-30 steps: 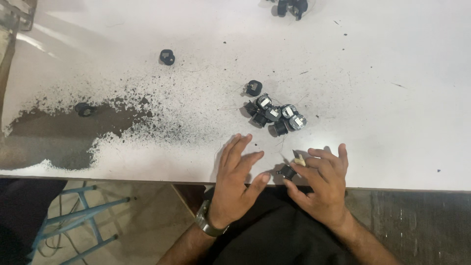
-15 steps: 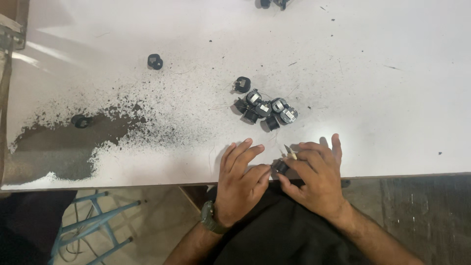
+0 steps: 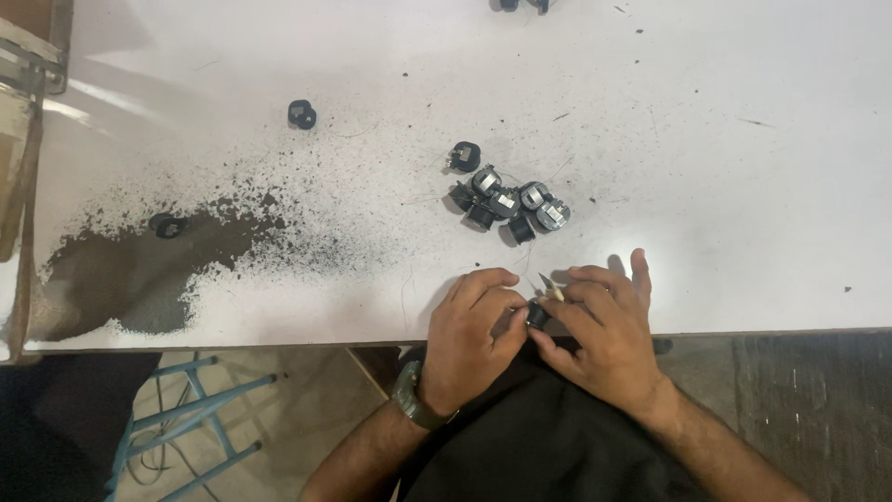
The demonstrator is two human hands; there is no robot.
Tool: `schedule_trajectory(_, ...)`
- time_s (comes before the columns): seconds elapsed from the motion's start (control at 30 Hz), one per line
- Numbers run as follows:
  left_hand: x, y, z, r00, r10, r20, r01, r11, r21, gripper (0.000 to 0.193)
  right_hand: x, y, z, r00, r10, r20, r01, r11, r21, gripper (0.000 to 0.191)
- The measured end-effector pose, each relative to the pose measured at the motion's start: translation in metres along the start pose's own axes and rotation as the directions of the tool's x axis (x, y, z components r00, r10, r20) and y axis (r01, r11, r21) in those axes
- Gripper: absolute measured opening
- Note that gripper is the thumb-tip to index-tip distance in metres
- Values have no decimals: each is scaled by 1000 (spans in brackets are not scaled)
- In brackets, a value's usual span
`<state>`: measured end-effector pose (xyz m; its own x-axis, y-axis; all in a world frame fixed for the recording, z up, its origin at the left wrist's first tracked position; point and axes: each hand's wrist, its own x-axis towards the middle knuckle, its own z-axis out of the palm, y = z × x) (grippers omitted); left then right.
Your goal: The person sits at a white workbench and assembles small black plastic rotor-like components, fitting small black pieces into a central hub one at a time using a small handheld tool, then sets each finished assembly aside with the growing pile of completed units.
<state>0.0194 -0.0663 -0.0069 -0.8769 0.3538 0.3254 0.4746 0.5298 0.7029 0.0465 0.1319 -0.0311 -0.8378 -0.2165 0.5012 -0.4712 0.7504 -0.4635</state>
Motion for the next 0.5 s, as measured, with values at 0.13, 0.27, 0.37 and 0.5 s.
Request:
schedule_trajectory(0.13,2,0,-6,1000,-26,-18,25,999,-36,16,1,-1,-1,999,39,17,-39,999,0,36)
schedule_trajectory(0.27,0,3,-10,999,-33,-19,33,999,-30,16,2,-2,-2,998,62,22,-62,998,-1,40)
schedule_trajectory(0.37,-1,7,-8,996,-85,-33,85,996,-19,15,-1,-3,-3,997,31,-70,-28,999,37,33)
schedule_trajectory(0.5,-3,7,-2,994,-104,-35,104,995,-13,16,-13,-2,1,988,-19,-154,49,979,197,31)
